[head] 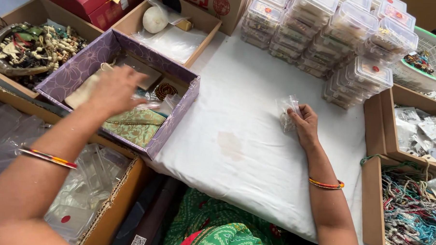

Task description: The person packs small jewelry items into clear plastic bags and then into small cloth pouches. They handle various items including beaded necklaces and metallic pieces, placing them into packaging materials on a white-covered table surrounded by boxes of supplies.

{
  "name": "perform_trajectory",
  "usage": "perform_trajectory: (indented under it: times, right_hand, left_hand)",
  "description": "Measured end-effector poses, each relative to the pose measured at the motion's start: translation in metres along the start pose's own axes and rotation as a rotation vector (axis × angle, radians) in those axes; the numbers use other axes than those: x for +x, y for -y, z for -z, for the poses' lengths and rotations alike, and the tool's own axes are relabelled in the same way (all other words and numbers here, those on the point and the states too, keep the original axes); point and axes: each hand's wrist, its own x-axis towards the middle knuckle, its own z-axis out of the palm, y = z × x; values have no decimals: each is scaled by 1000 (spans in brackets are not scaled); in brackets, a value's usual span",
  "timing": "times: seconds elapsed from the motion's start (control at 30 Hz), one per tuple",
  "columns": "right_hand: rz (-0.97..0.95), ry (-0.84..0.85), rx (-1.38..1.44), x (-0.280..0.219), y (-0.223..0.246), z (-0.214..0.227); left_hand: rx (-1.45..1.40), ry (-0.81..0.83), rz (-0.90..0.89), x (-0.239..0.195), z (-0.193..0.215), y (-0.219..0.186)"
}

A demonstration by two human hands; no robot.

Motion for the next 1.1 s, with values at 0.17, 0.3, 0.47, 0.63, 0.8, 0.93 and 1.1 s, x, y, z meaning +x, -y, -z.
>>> perform_trajectory:
  times: [0.17, 0.3, 0.47, 0.63, 0.8, 0.93, 1.1]
  right_hand:
    - [0, 11, -1, 2, -4, 2]
    - [14, 21, 11, 5, -9, 5]
    - [-38, 9, -7, 1, -2, 3]
    - [-26, 18, -11, 1, -3, 2]
    - [-19, 19, -25, 1, -1, 2]
    - [-3, 33, -40, 6, -5, 5]
    - [4, 35, -23, 6, -10, 5]
  left_hand:
    - [-602, 125, -333, 8, -6, -49]
    - [-350, 229, -296, 21, -5, -41]
    - [-681, -269, 115, 35, 36, 25]
    - [-710, 108, -113, 27, 35, 50]
    - [-339, 454, 163, 37, -28, 49]
    - [-240, 427, 188, 37, -67, 50]
    - [-284, 257, 183, 16, -2, 38]
